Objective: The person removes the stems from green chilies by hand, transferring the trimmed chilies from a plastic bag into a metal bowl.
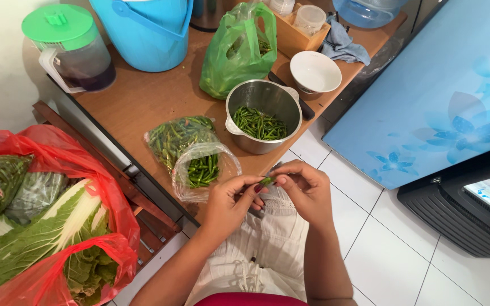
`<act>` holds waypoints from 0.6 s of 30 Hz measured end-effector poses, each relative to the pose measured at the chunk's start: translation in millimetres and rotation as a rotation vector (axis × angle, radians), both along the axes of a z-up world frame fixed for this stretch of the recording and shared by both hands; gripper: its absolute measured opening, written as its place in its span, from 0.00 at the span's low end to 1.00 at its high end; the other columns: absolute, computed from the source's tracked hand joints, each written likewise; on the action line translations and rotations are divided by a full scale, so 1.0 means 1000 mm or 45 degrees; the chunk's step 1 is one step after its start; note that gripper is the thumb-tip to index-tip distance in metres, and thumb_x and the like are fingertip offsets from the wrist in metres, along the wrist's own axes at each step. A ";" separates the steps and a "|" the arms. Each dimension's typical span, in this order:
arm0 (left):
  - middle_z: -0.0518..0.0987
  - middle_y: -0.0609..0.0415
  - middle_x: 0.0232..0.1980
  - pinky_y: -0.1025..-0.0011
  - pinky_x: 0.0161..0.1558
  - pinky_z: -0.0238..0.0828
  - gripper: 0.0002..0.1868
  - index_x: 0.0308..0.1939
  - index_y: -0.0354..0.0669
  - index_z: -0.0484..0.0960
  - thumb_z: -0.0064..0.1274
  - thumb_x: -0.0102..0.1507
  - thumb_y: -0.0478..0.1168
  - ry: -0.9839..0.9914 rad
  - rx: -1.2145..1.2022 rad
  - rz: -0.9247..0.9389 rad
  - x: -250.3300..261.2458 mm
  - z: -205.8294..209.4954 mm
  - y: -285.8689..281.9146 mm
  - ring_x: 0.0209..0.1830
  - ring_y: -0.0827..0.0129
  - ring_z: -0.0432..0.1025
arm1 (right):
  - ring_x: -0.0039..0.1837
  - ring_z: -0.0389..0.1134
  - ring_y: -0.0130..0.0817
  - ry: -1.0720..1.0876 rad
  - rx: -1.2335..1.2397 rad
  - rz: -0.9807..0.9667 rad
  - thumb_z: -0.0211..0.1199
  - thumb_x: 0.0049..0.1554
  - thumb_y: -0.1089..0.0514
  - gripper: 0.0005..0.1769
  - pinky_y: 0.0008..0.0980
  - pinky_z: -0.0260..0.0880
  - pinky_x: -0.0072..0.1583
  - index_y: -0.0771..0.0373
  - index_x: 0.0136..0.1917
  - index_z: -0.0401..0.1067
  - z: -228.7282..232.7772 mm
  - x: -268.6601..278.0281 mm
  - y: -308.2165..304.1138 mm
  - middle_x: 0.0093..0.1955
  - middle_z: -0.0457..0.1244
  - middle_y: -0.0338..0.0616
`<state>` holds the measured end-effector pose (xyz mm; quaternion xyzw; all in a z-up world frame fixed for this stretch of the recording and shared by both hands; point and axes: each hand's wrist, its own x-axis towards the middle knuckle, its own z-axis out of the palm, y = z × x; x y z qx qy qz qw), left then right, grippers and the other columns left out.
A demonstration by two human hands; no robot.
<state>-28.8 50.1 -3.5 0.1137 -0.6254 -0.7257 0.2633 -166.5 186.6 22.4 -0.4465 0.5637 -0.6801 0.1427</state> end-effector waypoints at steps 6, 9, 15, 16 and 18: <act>0.84 0.51 0.41 0.77 0.35 0.80 0.13 0.54 0.32 0.84 0.50 0.68 0.29 -0.036 0.054 -0.115 -0.002 -0.005 0.006 0.31 0.77 0.77 | 0.45 0.72 0.29 0.409 0.321 -0.155 0.66 0.58 0.65 0.05 0.28 0.72 0.49 0.69 0.47 0.73 0.015 0.005 0.011 0.44 0.70 0.44; 0.84 0.52 0.42 0.77 0.34 0.79 0.12 0.53 0.32 0.85 0.51 0.67 0.29 -0.017 -0.028 -0.133 0.000 -0.001 0.005 0.32 0.77 0.77 | 0.42 0.71 0.32 0.539 0.439 -0.104 0.63 0.61 0.62 0.05 0.29 0.69 0.45 0.68 0.46 0.74 0.019 0.005 0.016 0.40 0.68 0.45; 0.84 0.52 0.35 0.77 0.30 0.77 0.09 0.47 0.32 0.87 0.57 0.63 0.30 -0.162 -0.274 -0.151 0.004 0.011 0.001 0.27 0.77 0.78 | 0.37 0.68 0.34 0.520 0.516 0.064 0.60 0.63 0.60 0.08 0.31 0.68 0.42 0.66 0.43 0.72 0.019 0.004 0.020 0.34 0.66 0.44; 0.84 0.52 0.35 0.77 0.29 0.76 0.09 0.47 0.32 0.86 0.57 0.64 0.30 -0.169 -0.328 -0.154 0.005 0.011 0.001 0.26 0.77 0.78 | 0.36 0.68 0.34 0.491 0.540 0.086 0.59 0.63 0.60 0.09 0.31 0.68 0.41 0.66 0.43 0.72 0.017 0.003 0.020 0.33 0.66 0.44; 0.83 0.54 0.33 0.76 0.29 0.75 0.08 0.46 0.33 0.86 0.56 0.64 0.30 -0.187 -0.433 -0.163 0.007 0.011 -0.002 0.26 0.77 0.77 | 0.34 0.67 0.32 0.425 0.592 0.155 0.57 0.64 0.59 0.10 0.31 0.67 0.40 0.65 0.42 0.71 0.013 0.001 0.019 0.31 0.65 0.43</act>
